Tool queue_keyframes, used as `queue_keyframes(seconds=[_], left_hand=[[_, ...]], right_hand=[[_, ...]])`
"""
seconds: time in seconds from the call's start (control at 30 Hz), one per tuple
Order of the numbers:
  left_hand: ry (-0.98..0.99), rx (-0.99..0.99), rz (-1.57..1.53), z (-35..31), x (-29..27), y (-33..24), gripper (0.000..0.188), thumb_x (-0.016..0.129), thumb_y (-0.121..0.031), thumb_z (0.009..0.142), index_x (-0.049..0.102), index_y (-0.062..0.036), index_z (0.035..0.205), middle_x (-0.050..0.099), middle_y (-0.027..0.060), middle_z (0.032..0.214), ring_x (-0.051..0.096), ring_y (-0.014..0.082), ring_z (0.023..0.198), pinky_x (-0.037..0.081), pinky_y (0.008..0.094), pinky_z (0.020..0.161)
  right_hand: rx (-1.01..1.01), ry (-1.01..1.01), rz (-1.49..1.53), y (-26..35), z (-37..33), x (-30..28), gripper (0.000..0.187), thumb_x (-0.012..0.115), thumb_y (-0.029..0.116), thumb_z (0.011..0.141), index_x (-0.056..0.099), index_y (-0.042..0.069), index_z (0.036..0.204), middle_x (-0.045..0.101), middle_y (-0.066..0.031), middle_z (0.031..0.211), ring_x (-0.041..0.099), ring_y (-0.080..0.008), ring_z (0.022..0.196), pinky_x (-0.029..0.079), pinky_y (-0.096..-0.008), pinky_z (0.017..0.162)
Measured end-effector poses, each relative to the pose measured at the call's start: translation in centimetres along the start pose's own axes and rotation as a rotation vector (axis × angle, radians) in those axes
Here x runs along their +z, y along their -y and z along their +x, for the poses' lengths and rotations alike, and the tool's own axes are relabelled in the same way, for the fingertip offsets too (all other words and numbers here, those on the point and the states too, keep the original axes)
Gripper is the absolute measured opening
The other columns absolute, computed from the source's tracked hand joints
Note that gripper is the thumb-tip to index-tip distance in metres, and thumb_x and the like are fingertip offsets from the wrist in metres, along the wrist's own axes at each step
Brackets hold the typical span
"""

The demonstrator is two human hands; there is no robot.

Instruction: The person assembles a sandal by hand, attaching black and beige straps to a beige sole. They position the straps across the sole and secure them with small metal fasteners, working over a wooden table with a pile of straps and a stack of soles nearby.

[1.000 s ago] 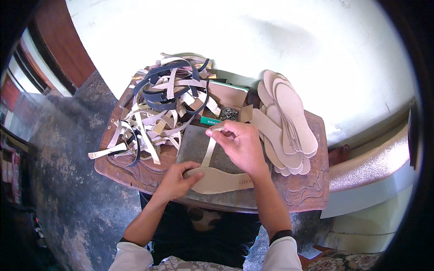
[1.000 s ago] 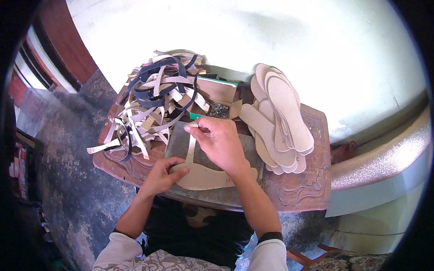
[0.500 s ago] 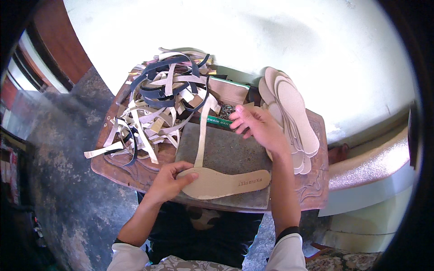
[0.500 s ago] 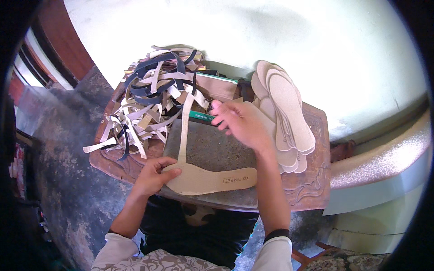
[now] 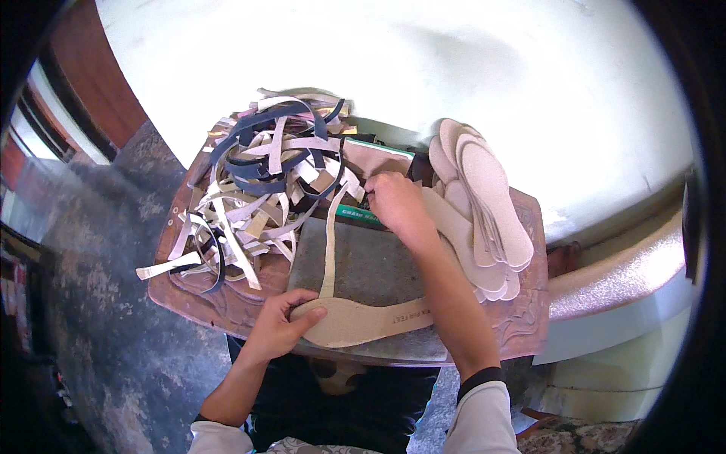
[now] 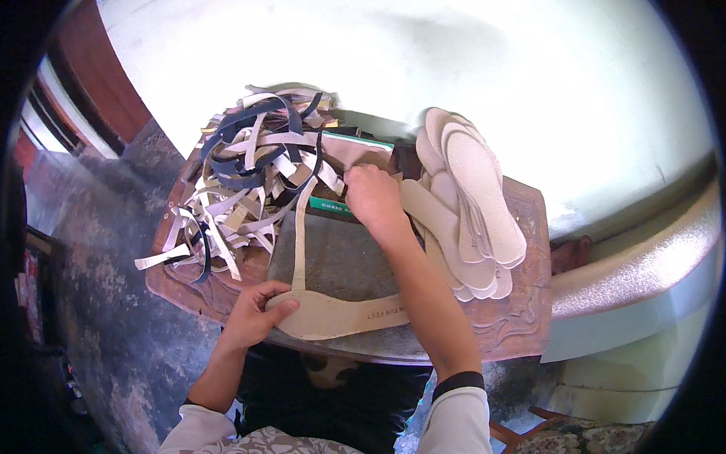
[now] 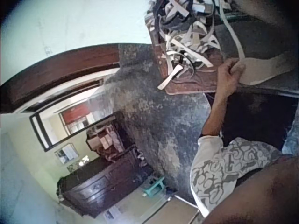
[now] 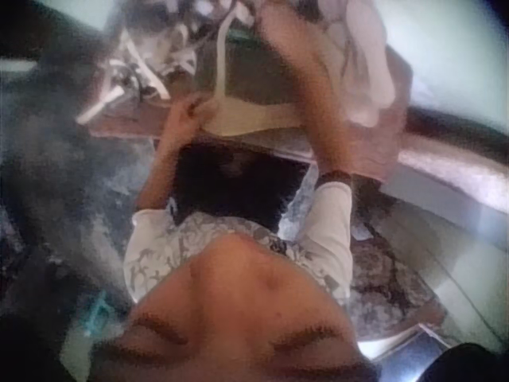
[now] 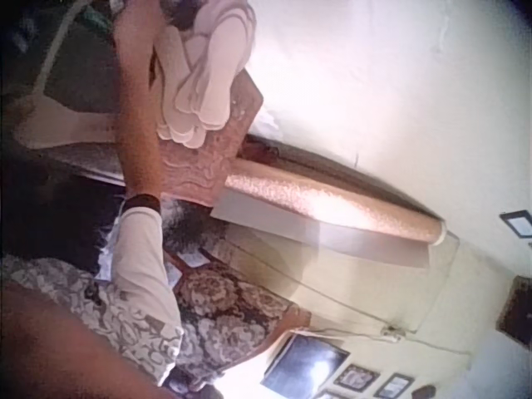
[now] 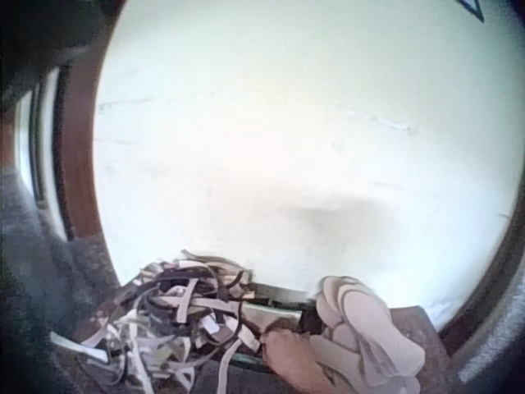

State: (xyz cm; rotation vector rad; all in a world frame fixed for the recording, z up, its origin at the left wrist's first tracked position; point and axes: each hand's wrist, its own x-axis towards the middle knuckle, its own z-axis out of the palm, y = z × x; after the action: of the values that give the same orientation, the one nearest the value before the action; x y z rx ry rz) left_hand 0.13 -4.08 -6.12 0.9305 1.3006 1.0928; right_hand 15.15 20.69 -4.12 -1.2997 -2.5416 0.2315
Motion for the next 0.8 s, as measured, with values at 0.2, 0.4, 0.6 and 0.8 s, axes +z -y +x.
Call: queue_keyframes(seconds=[0.2, 0.4, 0.6, 0.8], left_hand=[[0.003, 0.027, 0.034, 0.1, 0.1, -0.1, 0.024, 0.068, -0.013, 0.088, 0.064, 0.0033, 0.105, 0.067, 0.0038, 0.091, 0.058, 0.0068, 0.082, 0.048, 0.0240, 0.073], [0.008, 0.015, 0.014, 0.0, 0.0, 0.1, 0.025, 0.068, -0.013, 0.088, 0.064, 0.0036, 0.106, 0.067, 0.0039, 0.091, 0.059, 0.0073, 0.083, 0.049, 0.0246, 0.074], [0.008, 0.073, -0.055, 0.2, 0.1, 0.0, 0.026, 0.067, -0.010, 0.088, 0.061, 0.0043, 0.109, 0.067, 0.0052, 0.094, 0.059, 0.0078, 0.087, 0.048, 0.0245, 0.078], [-0.020, 0.099, -0.015, 0.3, 0.4, 0.4, 0.025, 0.067, -0.007, 0.088, 0.060, 0.0035, 0.109, 0.068, 0.0073, 0.095, 0.059, 0.0088, 0.089, 0.048, 0.0251, 0.079]], right_hand=[[0.016, 0.098, -0.011, -0.2, 0.1, -0.8, 0.016, 0.064, 0.008, 0.075, 0.071, 0.005, 0.089, 0.068, -0.0183, 0.091, 0.066, -0.0339, 0.088, 0.053, -0.0444, 0.080], [-0.003, 0.077, -0.015, -1.1, 0.3, -0.1, 0.014, 0.066, 0.008, 0.073, 0.067, 0.002, 0.085, 0.068, -0.0188, 0.089, 0.066, -0.0351, 0.086, 0.052, -0.0456, 0.079], [0.095, 0.012, 0.211, 0.3, -0.7, -2.5, 0.018, 0.071, 0.009, 0.071, 0.066, 0.000, 0.087, 0.067, -0.0206, 0.090, 0.067, -0.0334, 0.085, 0.053, -0.0407, 0.075], [0.135, -0.061, 0.697, 2.0, -7.4, -4.8, 0.018, 0.069, 0.007, 0.080, 0.068, 0.004, 0.098, 0.067, -0.0069, 0.085, 0.065, -0.0154, 0.080, 0.051, -0.0284, 0.071]])
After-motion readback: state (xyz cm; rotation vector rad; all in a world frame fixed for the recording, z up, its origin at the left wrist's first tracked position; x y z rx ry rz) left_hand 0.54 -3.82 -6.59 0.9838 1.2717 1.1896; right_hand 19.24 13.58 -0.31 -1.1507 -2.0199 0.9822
